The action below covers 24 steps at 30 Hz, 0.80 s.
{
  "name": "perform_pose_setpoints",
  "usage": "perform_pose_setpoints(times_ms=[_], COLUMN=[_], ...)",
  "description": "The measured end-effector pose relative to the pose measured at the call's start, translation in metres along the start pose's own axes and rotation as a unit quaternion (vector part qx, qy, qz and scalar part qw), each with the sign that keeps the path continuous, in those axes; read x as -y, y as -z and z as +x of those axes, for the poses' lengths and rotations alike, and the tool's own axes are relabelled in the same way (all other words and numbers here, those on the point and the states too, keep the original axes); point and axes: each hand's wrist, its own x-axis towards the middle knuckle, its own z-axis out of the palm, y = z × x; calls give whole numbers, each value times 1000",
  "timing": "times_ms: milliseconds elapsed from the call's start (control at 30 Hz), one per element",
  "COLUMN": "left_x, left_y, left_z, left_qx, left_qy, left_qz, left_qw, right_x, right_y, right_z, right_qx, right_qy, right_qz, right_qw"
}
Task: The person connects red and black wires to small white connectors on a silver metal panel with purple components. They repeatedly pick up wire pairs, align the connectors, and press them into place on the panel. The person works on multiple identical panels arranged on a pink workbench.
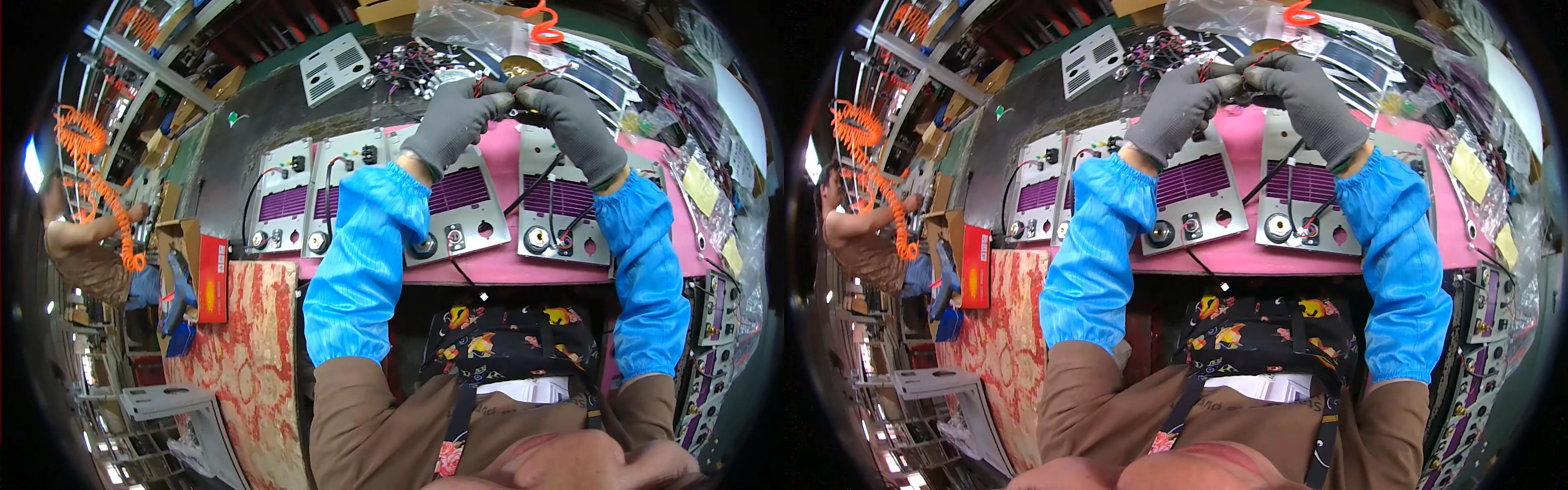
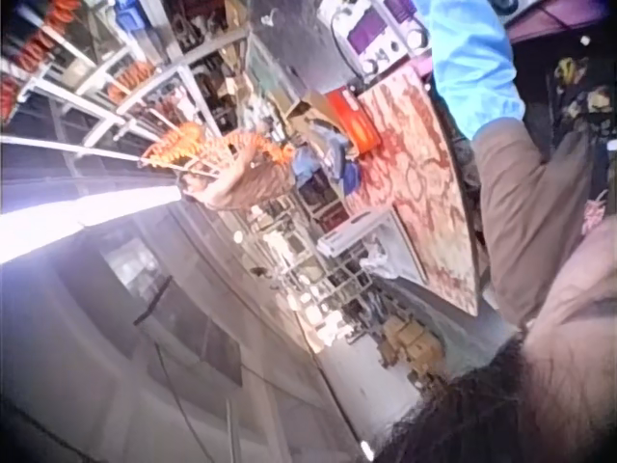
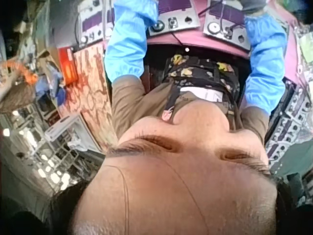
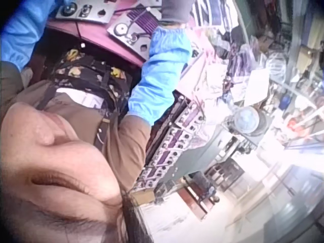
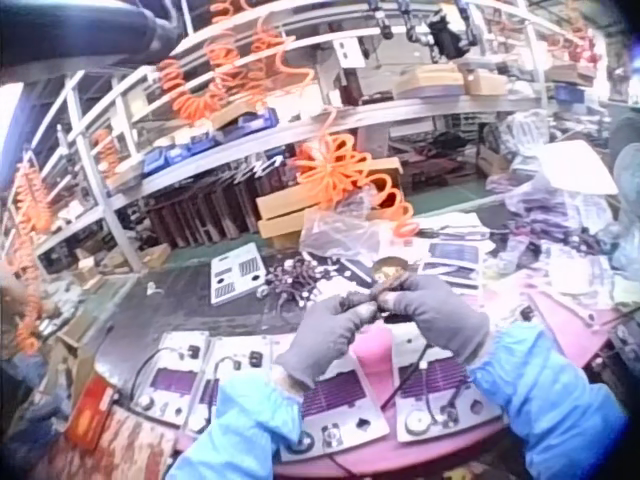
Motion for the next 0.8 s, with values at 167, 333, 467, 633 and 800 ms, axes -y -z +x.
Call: perform_pose_setpoints(times_ms=[167, 333, 467, 633, 800], left_x=[-10, 7, 58, 66, 71], left_y=[39, 85, 115, 110, 107], left_z=[-14, -21, -26, -28, -28], left_qx=[15, -52, -82, 24, 11], left_qy=[-14, -53, -49, 47, -34], left_qz=[39, 137, 158, 180, 325], left_qw=[999, 988, 983, 982, 945], right_x=[25, 2, -39, -58, -83], right_y=[-31, -50, -62, -67, -64], right_z=[20, 38, 59, 78, 82], right_qx=[64, 27, 38, 59, 53], right_qy=[138, 115, -16, -57, -54], right_qz=[-141, -88, -51, -134, -109], right_qw=[978, 989, 998, 988, 991])
